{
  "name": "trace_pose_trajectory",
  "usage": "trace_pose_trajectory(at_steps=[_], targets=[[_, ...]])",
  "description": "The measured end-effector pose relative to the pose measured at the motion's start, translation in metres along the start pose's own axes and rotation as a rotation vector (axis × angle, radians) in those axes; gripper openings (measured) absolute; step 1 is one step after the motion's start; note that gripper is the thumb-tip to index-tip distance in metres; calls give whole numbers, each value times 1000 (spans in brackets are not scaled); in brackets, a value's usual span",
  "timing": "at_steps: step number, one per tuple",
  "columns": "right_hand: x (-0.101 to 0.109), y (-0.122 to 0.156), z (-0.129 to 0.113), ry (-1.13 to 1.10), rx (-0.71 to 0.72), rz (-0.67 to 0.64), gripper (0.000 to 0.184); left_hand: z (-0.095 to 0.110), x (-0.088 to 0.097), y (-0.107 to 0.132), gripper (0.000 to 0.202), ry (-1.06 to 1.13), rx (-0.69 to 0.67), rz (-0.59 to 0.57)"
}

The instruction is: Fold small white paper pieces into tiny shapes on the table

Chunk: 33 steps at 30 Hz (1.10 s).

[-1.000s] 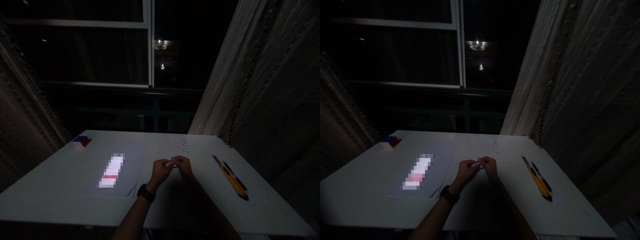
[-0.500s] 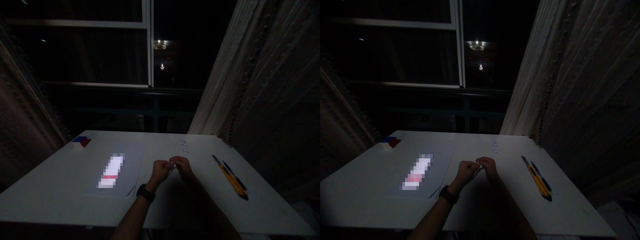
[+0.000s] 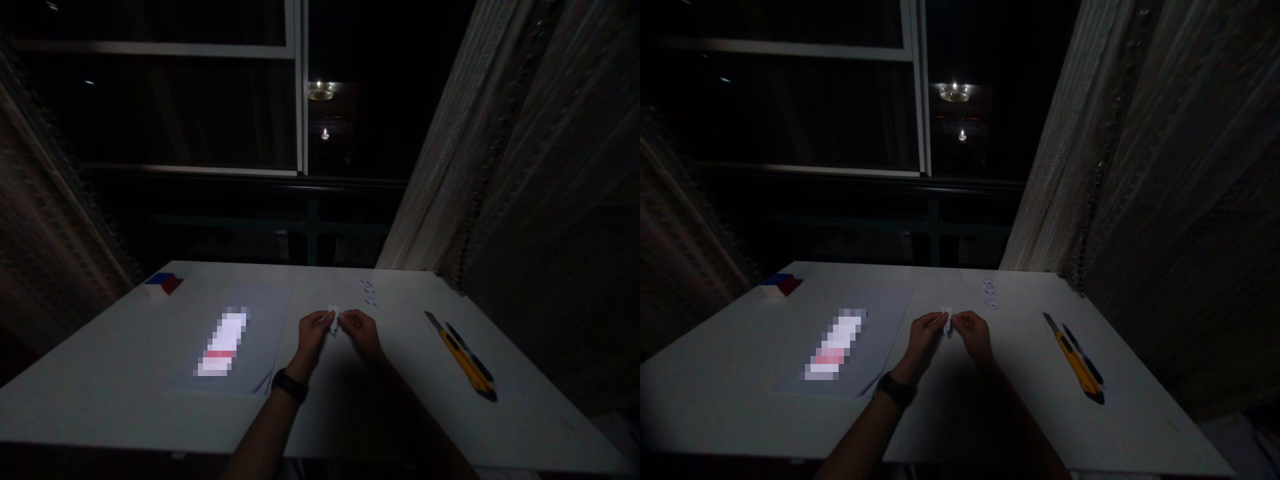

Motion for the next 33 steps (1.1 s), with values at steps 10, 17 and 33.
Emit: trace_pose_trajectory(at_steps=[10, 17, 33], targets=[[-11, 4, 3, 61, 3, -64, 28, 2, 1, 1, 37, 79, 6, 17], [-18, 7, 8, 48, -39, -104, 29, -6, 13, -1, 28, 54, 32, 107], [-14, 7, -4, 69, 1, -70, 29, 1, 4, 0, 39, -33, -3, 35]])
Point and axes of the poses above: each hand's wrist, its own y-axis away from the middle knuckle, its own x-axis out of the back of the hand, z = x × y, the point moved 10 cm from there along -y, towards the middle knuckle, and after that the axes turned 13 degrees about -y, right-handed, at the moved point
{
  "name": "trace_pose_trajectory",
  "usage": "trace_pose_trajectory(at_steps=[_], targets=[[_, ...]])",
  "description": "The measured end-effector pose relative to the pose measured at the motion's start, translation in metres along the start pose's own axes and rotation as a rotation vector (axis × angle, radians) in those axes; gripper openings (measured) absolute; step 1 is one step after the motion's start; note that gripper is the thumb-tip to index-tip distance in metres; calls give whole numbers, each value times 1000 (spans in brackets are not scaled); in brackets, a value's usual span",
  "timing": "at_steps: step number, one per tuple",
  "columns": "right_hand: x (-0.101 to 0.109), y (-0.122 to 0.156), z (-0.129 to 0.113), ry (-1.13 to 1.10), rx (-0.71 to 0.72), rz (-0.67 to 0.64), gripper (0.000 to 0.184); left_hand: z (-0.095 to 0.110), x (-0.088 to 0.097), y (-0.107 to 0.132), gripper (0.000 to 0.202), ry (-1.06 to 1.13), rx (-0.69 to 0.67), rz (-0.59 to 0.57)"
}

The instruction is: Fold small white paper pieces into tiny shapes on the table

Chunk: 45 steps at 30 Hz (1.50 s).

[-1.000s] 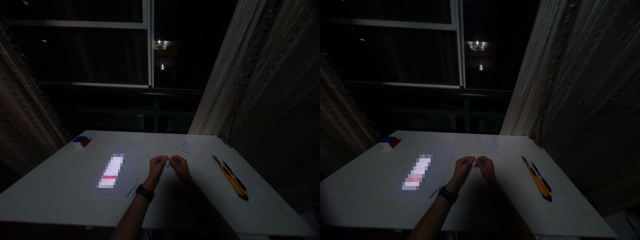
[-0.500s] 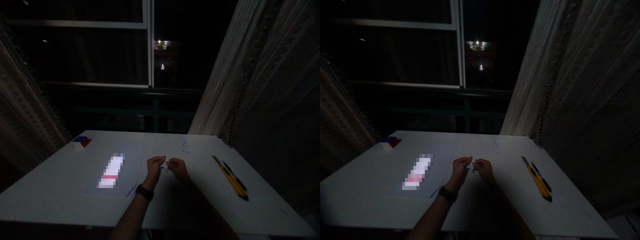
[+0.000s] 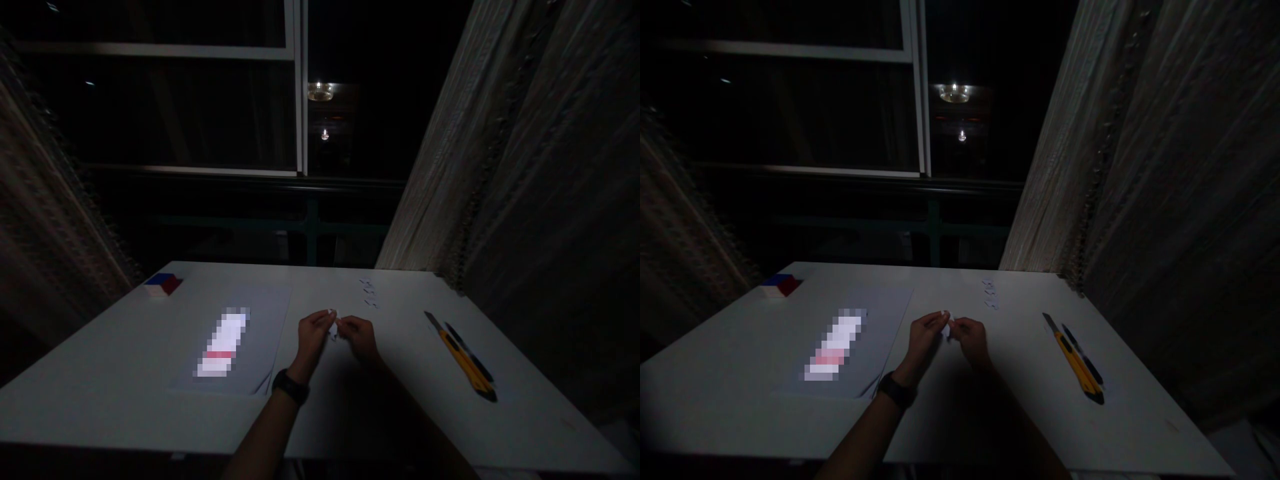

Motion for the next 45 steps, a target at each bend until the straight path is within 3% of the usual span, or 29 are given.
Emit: trace_pose_trajectory(at_steps=[7, 15, 25, 31, 37, 45], targets=[[0, 0, -1, 1, 30, 8, 40, 7, 4, 0, 42, -229, -87, 50], [7, 0, 9, -118, -50, 106, 52, 10, 11, 1, 33, -379, -166, 165], [10, -1, 4, -161, -14, 124, 50, 18, 10, 2, 33, -378, -184, 129], [12, 2, -9, -94, 84, 119, 32, 7, -9, 0, 35, -278, -140, -60], [24, 3, -7, 31, 109, 246, 30, 5, -10, 0, 37, -179, -88, -75], [34, 2, 7, -131, 29, 325, 35, -15, -20, 1, 45, 170, 105, -139]])
Point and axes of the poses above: each hand's wrist, its own y-axis away from the middle knuckle, its own x-axis out of the back of the hand, z = x × y, the point moved 10 cm from there along -y, towards the middle knuckle, and after that the axes turned 13 degrees about -y, right-handed, at the moved point
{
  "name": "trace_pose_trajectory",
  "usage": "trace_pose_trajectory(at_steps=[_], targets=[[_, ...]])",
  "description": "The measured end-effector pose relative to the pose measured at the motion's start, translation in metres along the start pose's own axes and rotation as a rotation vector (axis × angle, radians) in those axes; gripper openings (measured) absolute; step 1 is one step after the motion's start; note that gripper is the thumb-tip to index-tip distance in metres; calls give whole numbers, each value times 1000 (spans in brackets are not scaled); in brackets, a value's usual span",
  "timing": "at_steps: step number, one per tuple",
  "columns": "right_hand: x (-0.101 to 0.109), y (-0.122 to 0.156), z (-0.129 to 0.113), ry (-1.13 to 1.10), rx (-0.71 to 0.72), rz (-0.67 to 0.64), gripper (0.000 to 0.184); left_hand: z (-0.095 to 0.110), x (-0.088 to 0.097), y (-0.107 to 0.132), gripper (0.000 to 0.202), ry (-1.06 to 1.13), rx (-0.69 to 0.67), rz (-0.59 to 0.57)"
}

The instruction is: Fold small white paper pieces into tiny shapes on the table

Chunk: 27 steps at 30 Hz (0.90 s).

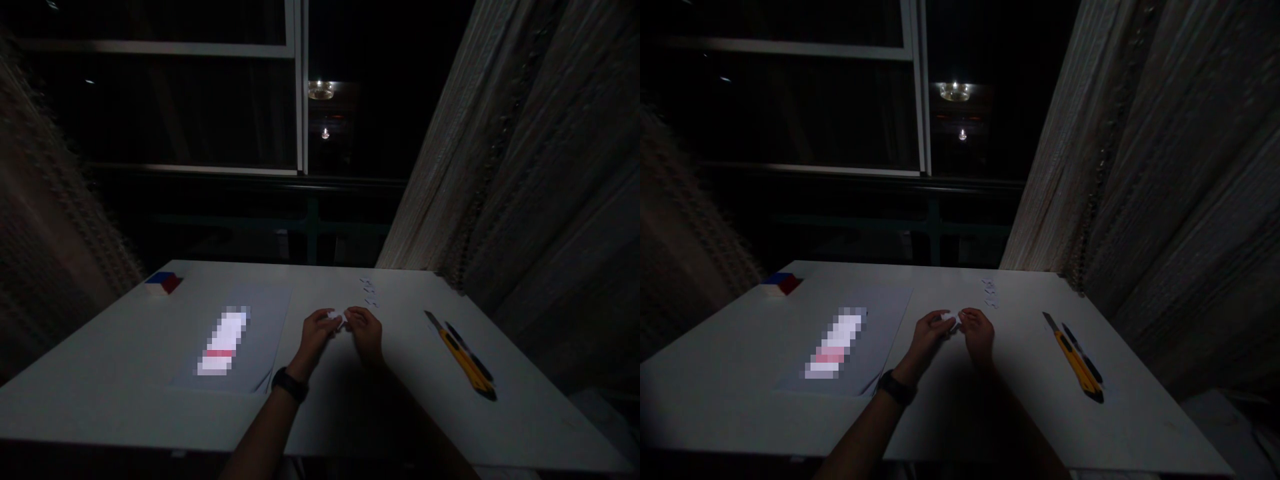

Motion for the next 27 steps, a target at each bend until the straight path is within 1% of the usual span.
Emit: trace_pose_trajectory(at_steps=[2, 7, 11, 16, 19, 22, 27], targets=[[0, 0, 1, -24, -7, 8, 36, -3, -2, 0, 48, 47, 10, -17], [-5, 2, 1, -63, -11, -24, 38, -4, 6, 0, 45, 59, 32, 51], [-7, 2, 1, -56, -8, -44, 36, -4, 10, 0, 48, 91, 53, 81], [-8, 2, 4, -75, -13, -58, 34, -6, 10, -1, 53, 121, 61, 68], [-9, 2, 7, -77, -35, -62, 33, -7, 10, -2, 50, 121, 51, 65], [-11, 3, 8, -54, -53, -76, 31, -7, 13, -3, 47, 103, 37, 88], [-12, 4, 5, -12, -39, -99, 31, -5, 16, -1, 46, 92, 32, 116]])
Point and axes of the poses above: each hand's wrist, its own y-axis away from the middle knuckle, its own x-axis out of the back of the hand, z = x × y, the point moved 10 cm from there along -y, towards the middle knuckle, and after that the axes turned 13 degrees about -y, right-handed, at the moved point
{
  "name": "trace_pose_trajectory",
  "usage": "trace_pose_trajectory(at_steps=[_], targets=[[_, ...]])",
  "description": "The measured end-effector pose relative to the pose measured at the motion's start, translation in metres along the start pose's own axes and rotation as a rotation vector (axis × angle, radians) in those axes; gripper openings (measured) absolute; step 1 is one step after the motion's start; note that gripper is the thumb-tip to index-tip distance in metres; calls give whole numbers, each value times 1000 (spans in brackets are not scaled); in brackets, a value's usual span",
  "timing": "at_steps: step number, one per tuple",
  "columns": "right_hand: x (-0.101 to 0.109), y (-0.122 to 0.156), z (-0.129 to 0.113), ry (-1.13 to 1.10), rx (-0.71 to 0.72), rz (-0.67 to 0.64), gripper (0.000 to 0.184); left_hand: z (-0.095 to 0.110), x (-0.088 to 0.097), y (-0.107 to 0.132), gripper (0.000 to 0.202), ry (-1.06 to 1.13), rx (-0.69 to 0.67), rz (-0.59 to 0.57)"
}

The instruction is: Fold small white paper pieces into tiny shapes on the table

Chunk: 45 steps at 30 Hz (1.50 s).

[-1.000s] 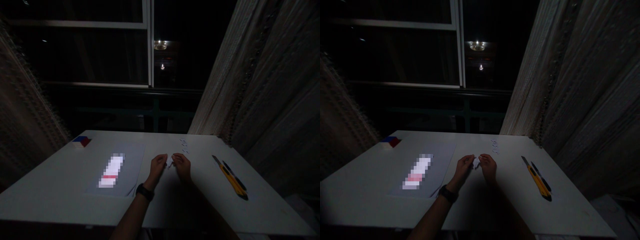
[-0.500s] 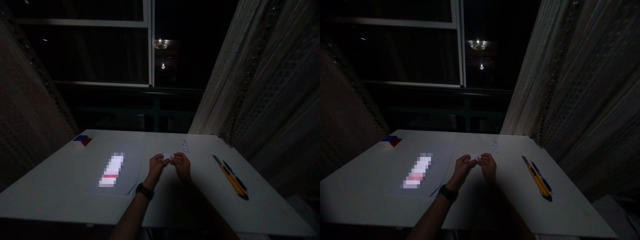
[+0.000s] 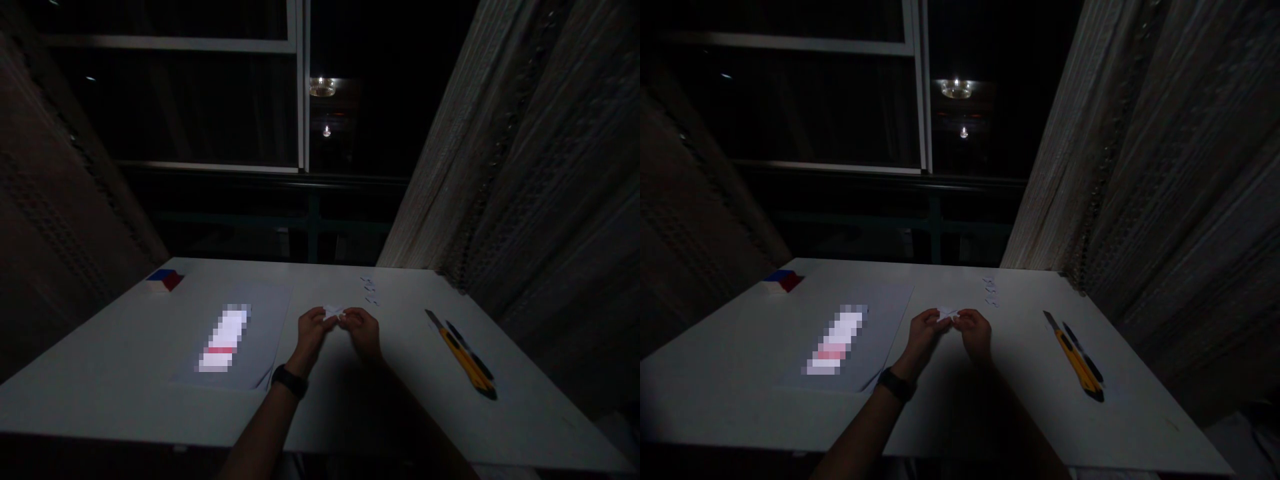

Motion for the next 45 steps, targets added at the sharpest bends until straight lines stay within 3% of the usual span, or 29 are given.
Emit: trace_pose_trajectory(at_steps=[9, 14, 18, 24, 32, 36, 40, 45], targets=[[2, -2, 3, 6, 2, -28, 30, 4, 0, 5, 49, -11, -5, 7], [3, -1, -2, 151, 69, -48, 26, -1, 0, 3, 51, 62, -3, -5], [3, 2, -16, 257, 197, -40, 19, -1, -5, 5, 48, 171, 3, -42], [-2, 8, -32, 370, 386, -60, 12, -1, -8, 9, 38, 168, 8, -55], [-9, 17, -45, 465, 543, -84, 15, -5, -11, 10, 34, 206, 56, -83], [-14, 28, -57, 587, 727, -88, 13, -7, -11, 10, 32, 219, 77, -93], [-26, 44, -67, 739, 904, -143, 22, -7, -10, 11, 32, 229, 94, -92], [-37, 55, -68, 812, 988, -244, 27, -7, -10, 11, 28, 236, 104, -114]])
Point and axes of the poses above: each hand's wrist, its own y-axis away from the middle knuckle, its own x-axis out of the back of the hand, z = x × y, the point moved 10 cm from there along -y, towards the middle knuckle, and after that the axes turned 13 degrees about -y, right-handed, at the moved point
